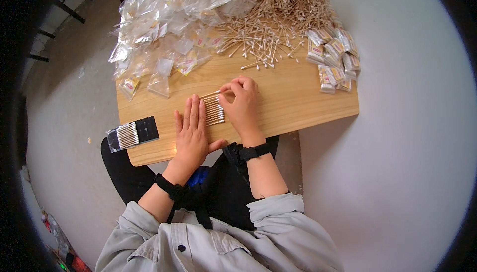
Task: Packaging cotton swabs into small plastic bags.
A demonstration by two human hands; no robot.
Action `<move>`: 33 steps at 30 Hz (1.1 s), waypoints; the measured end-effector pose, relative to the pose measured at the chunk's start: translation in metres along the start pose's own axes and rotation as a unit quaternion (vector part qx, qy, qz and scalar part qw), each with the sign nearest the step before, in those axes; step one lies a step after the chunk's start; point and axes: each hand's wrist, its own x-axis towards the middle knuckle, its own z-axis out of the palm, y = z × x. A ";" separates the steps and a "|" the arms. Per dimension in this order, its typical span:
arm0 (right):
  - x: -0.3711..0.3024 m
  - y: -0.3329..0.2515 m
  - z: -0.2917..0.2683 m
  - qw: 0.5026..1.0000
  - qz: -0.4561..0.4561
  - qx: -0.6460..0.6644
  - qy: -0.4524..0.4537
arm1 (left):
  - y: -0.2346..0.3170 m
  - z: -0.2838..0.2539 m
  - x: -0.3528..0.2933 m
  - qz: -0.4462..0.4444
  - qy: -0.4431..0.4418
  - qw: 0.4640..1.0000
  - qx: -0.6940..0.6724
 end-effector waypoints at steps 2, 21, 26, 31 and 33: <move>0.001 -0.001 0.002 1.000 0.012 0.003 0.005 | -0.001 0.001 0.000 -0.001 -0.002 1.000 -0.003; 0.009 0.004 0.004 1.000 -0.009 -0.017 -0.020 | -0.001 0.000 0.000 -0.007 -0.006 1.000 0.013; -0.004 0.004 0.014 0.964 0.103 0.242 0.029 | -0.005 -0.005 0.002 -0.001 -0.006 0.999 -0.035; -0.014 -0.010 0.026 0.933 0.093 0.346 0.015 | -0.018 -0.005 0.003 -0.065 0.050 0.997 -0.002; -0.019 -0.019 0.031 0.934 0.097 0.343 0.004 | -0.019 -0.002 0.002 -0.050 0.048 0.998 0.010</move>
